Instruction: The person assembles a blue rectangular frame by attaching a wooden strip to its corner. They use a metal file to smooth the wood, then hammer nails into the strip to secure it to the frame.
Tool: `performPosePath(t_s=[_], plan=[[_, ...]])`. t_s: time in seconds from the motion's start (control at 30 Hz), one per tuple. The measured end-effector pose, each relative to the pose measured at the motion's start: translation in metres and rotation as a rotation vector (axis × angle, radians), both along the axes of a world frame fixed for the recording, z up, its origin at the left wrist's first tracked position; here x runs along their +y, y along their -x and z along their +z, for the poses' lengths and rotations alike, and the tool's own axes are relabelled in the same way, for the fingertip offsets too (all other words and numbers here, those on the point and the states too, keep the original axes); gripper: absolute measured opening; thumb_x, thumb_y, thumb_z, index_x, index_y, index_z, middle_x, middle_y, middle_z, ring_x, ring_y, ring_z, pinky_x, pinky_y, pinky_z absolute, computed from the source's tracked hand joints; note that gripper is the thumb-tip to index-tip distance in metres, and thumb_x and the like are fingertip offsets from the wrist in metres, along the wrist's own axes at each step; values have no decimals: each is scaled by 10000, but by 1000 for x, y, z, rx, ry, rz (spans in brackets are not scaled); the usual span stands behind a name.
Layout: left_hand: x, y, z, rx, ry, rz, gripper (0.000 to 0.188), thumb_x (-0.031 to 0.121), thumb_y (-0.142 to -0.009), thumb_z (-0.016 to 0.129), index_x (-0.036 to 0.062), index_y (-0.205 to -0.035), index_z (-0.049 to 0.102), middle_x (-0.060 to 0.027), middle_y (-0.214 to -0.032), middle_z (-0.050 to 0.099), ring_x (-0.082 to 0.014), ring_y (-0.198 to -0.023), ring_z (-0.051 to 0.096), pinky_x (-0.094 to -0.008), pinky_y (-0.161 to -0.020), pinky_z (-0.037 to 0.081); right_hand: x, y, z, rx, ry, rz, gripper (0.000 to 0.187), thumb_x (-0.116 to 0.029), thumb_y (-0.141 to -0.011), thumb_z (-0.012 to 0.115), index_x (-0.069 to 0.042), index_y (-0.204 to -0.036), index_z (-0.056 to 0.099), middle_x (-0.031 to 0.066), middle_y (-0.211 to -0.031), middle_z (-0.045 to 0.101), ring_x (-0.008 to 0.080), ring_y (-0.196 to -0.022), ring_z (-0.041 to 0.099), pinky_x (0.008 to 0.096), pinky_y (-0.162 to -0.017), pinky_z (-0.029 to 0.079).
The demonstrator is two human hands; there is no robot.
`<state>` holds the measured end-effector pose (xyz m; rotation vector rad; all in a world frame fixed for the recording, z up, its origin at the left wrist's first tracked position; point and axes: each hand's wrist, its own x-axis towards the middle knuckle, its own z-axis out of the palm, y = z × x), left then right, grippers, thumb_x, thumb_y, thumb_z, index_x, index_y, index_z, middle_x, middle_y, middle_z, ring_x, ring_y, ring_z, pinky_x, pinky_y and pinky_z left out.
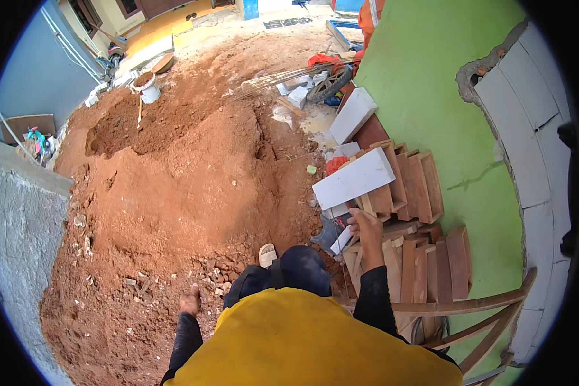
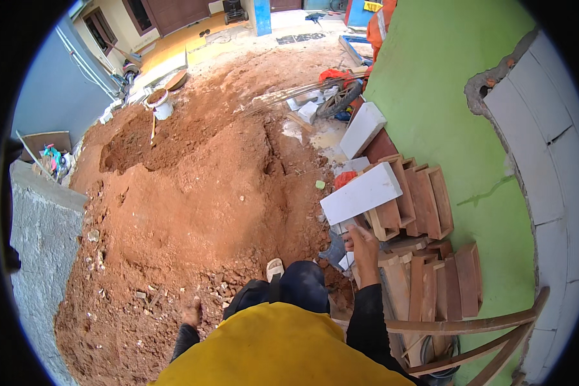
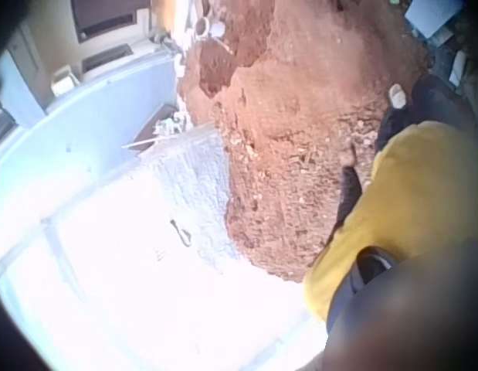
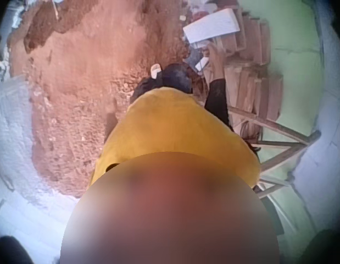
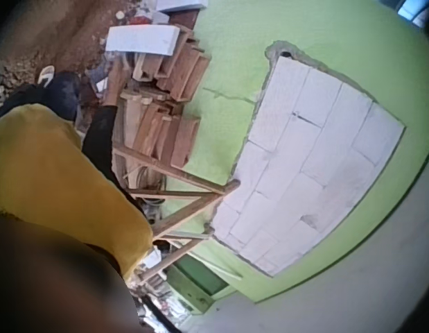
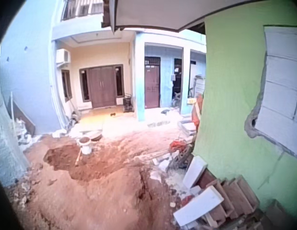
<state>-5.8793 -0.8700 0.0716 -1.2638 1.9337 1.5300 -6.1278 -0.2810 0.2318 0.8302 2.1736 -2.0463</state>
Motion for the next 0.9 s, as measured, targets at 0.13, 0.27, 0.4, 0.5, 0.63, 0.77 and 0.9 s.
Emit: performPosePath(t_s=[0.13, 0.27, 0.4, 0.5, 0.63, 0.77, 0.9], plan=[[23, 196, 71, 142, -192, 99, 563, 575, -1071, 633, 138, -715, 610, 58, -518, 431, -83, -397, 327, -293, -393, 216, 17, 82, -6, -55, -20, -87, 405, -392, -1020, 731, -13, -1135, 819, 31, -823, 730, 82, -660, 620, 247, -602, 536], [54, 382, 64, 257, -169, 12, 566, 568, -1080, 616, 132, -719, 615, 55, -518, 432, -88, -390, 331, -302, -389, 223, 34, 168, -33, -210, 21, 43, 386, -374, -1004, 726, -25, -1135, 824, 35, -818, 729, 83, -635, 609, 254, -597, 536], [85, 532, -24, 303, -81, -49, 578, 572, -1081, 602, 120, -722, 627, 40, -508, 435, -105, -397, 377, -308, -397, 259, 71, 291, -87, -355, 69, 161, 370, -328, -998, 728, 7, -1135, 806, 64, -857, 741, 99, -596, 606, 272, -591, 563], [111, 594, -93, 244, 60, -6, 574, 597, -1072, 587, 128, -741, 601, 51, -501, 398, -108, -381, 348, -319, -387, 242, 88, 438, -126, -288, -143, 246, 354, -368, -1008, 714, -33, -1040, 822, 27, -799, 715, 86, -607, 593, 263, -549, 490], [130, 613, -109, -188, -103, -32, 588, 596, -1058, 599, 94, -763, 674, -10, -557, 514, -170, -436, 462, -355, -435, 361, 84, 621, -108, -107, -246, 297, 380, -359, -1044, 690, 4, -1036, 804, 21, -793, 702, 75, -643, 593, 259, -582, 489], [137, 666, -113, -270, -52, -191, 595, 568, -1078, 585, 68, -778, 700, -23, -592, 570, -198, -521, 554, -395, -506, 435, 39, 793, -65, -11, -161, 407, 412, -388, -1043, 708, 14, -1041, 798, 31, -801, 716, 79, -664, 607, 254, -623, 501], [114, 786, -179, -282, -93, -318, 608, 547, -1106, 543, 62, -782, 717, -34, -622, 627, -195, -594, 619, -397, -577, 459, 1, 955, -92, 126, -275, 532, 433, -409, -1031, 719, 18, -1040, 789, 47, -822, 749, 97, -684, 643, 282, -639, 523]])
